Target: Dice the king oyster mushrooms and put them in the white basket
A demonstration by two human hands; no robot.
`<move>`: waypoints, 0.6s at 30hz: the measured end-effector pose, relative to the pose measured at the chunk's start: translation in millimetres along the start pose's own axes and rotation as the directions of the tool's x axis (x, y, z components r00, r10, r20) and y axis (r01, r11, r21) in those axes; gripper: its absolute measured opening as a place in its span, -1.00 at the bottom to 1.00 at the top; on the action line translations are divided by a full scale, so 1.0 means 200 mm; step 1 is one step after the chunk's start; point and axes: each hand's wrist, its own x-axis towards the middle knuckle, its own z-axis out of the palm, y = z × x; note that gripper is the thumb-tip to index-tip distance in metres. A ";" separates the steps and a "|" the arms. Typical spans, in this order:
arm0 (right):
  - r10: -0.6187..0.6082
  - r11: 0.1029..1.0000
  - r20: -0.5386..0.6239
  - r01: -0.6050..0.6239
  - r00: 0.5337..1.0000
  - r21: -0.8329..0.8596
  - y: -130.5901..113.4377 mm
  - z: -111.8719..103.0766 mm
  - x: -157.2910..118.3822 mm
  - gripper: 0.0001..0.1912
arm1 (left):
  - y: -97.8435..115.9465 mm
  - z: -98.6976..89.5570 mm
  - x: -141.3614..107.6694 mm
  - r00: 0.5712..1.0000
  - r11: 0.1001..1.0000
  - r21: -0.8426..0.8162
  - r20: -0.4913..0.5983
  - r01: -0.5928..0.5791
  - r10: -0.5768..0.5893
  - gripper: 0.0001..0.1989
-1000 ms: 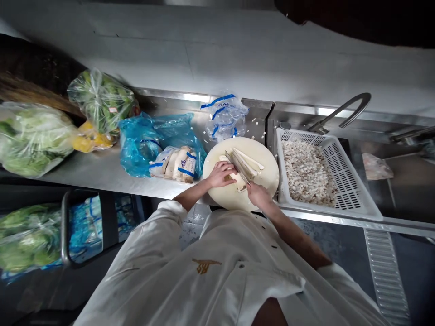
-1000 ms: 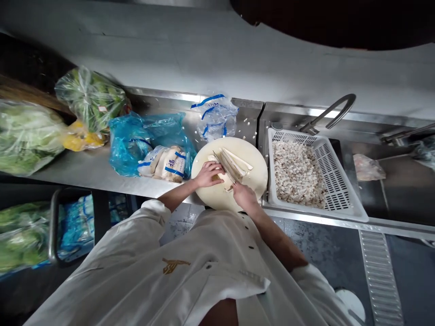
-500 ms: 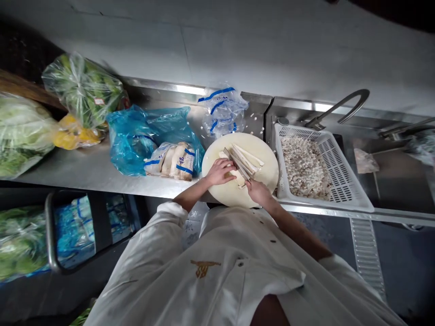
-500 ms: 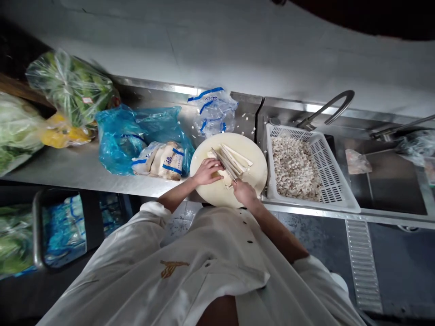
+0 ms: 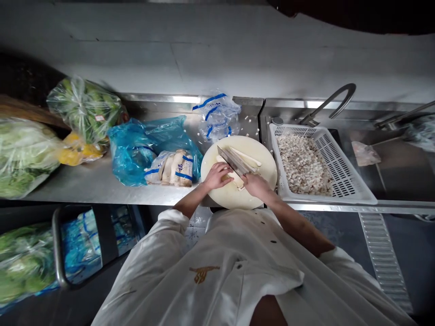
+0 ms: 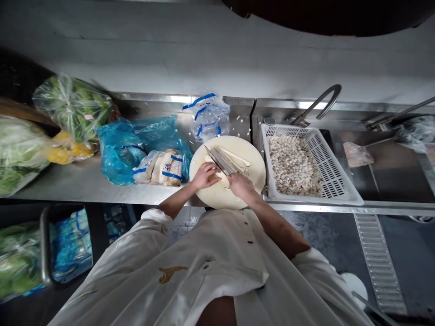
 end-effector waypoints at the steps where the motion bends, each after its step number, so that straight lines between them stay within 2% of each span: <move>1: -0.008 1.000 -0.016 0.008 1.000 -0.005 0.01 -0.02 -0.03 -0.46 | 0.00 0.00 0.00 1.000 1.000 -0.003 -0.001 0.001 -0.001 -0.59; 4: -0.018 1.000 -0.036 0.018 0.999 0.002 0.08 -0.04 -0.13 -0.44 | 0.00 0.00 0.00 1.000 1.000 -0.002 -0.009 0.005 -0.005 -0.58; 6: -0.029 0.999 -0.016 0.029 0.999 0.016 0.11 -0.02 -0.17 -0.46 | 0.00 0.00 0.00 1.000 1.000 -0.007 -0.010 0.002 -0.003 -0.58; 8: -0.008 0.999 0.013 0.008 1.000 0.033 0.10 0.03 -0.16 -0.48 | -0.01 0.01 0.00 1.000 1.000 -0.016 -0.008 0.002 -0.002 -0.59; 12: 0.080 0.996 0.064 -0.082 0.995 0.033 0.04 0.12 -0.03 -0.50 | -0.02 0.01 0.00 1.000 1.000 -0.022 -0.022 0.003 -0.003 -0.61; 15: 0.039 0.998 0.063 -0.042 0.997 0.054 0.03 0.09 0.01 -0.51 | -0.02 0.01 0.00 0.999 1.000 -0.023 -0.039 -0.009 0.009 -0.62; 18: -0.006 0.999 0.030 0.004 1.000 0.046 0.06 0.01 -0.04 -0.50 | -0.01 -0.01 0.00 0.998 0.999 -0.042 -0.055 -0.016 0.014 -0.64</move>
